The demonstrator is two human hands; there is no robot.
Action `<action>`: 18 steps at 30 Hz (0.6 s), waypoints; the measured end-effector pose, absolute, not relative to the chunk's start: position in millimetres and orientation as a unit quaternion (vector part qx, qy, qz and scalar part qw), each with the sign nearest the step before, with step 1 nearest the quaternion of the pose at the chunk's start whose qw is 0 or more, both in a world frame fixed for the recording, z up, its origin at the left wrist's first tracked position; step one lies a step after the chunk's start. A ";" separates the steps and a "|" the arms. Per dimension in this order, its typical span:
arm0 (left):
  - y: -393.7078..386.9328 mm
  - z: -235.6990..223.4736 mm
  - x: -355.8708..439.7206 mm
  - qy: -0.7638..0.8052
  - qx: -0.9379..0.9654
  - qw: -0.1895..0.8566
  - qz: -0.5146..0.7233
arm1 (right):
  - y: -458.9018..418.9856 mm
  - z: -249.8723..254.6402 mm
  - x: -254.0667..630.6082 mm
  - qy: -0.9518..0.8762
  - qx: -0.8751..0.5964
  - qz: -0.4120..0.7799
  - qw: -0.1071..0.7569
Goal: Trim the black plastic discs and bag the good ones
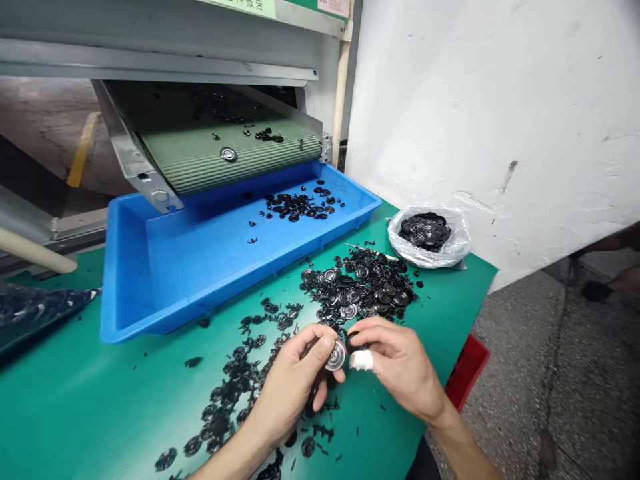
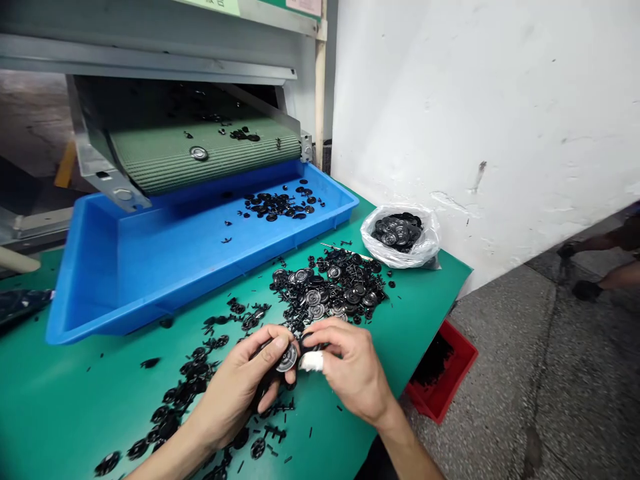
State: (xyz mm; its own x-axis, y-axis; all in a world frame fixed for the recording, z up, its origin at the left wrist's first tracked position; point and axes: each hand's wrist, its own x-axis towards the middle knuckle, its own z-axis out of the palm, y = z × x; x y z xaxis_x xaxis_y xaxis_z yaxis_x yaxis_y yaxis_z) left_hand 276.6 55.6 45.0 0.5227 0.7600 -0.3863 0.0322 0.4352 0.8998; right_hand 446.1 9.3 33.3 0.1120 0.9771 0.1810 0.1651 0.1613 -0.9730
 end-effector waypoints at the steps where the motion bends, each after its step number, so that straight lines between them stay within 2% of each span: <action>1: 54.1 44.4 277.2 0.419 0.463 0.743 0.240 | 7.7 31.7 441.2 -0.558 -0.517 0.359 0.541; 4: 49.8 42.2 278.6 0.426 0.434 0.761 0.227 | 2.8 25.4 427.9 -0.568 -0.512 0.307 0.567; 12: 44.3 48.0 281.0 0.453 0.382 0.779 0.205 | -10.4 7.2 406.9 -0.512 -0.557 0.271 0.596; 15: 47.0 49.7 281.5 0.463 0.355 0.785 0.210 | -10.8 14.2 417.5 -0.528 -0.569 0.284 0.563; 18: 51.4 49.8 281.7 0.463 0.337 0.793 0.208 | -6.4 21.7 440.6 -0.550 -0.653 0.204 0.478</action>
